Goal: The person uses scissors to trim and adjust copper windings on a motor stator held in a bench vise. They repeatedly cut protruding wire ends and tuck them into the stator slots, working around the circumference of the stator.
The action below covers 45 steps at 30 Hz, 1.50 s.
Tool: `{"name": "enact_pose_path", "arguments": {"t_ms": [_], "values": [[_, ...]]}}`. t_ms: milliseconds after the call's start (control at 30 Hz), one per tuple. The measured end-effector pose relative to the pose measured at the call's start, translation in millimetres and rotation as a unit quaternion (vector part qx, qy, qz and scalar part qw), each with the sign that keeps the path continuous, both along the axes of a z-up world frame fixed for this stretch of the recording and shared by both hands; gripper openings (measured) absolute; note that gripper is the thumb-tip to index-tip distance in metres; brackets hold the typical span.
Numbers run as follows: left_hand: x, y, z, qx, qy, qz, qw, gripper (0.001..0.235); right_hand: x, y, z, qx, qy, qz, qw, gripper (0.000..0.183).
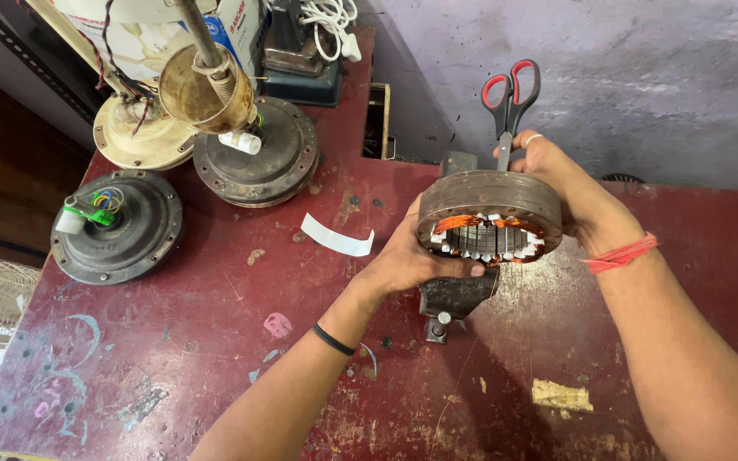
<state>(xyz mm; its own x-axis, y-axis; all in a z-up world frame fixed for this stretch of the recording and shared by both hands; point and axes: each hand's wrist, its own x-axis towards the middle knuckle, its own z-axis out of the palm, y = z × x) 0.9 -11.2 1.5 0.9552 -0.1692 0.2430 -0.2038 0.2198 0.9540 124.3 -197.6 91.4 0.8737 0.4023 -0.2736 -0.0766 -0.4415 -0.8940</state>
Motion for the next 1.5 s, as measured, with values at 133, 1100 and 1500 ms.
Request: {"name": "enact_pose_path", "arguments": {"t_ms": [133, 1100, 1500], "values": [[1.4, 1.0, -0.2, 0.021, -0.001, 0.002, 1.0, 0.102, 2.7, -1.1, -1.9, 0.006, 0.018, 0.0, 1.0, 0.037], [6.5, -1.3, -3.9, -0.002, -0.001, -0.011, 1.0, 0.094, -118.0, -77.8, -41.2, 0.448, -0.277, -0.238, 0.816, 0.013], [9.9, -4.0, -17.4, -0.013, 0.008, 0.003, 1.0, 0.092, -203.5, -27.4, -22.0, 0.107, -0.441, -0.04, 0.89, 0.012]]}}
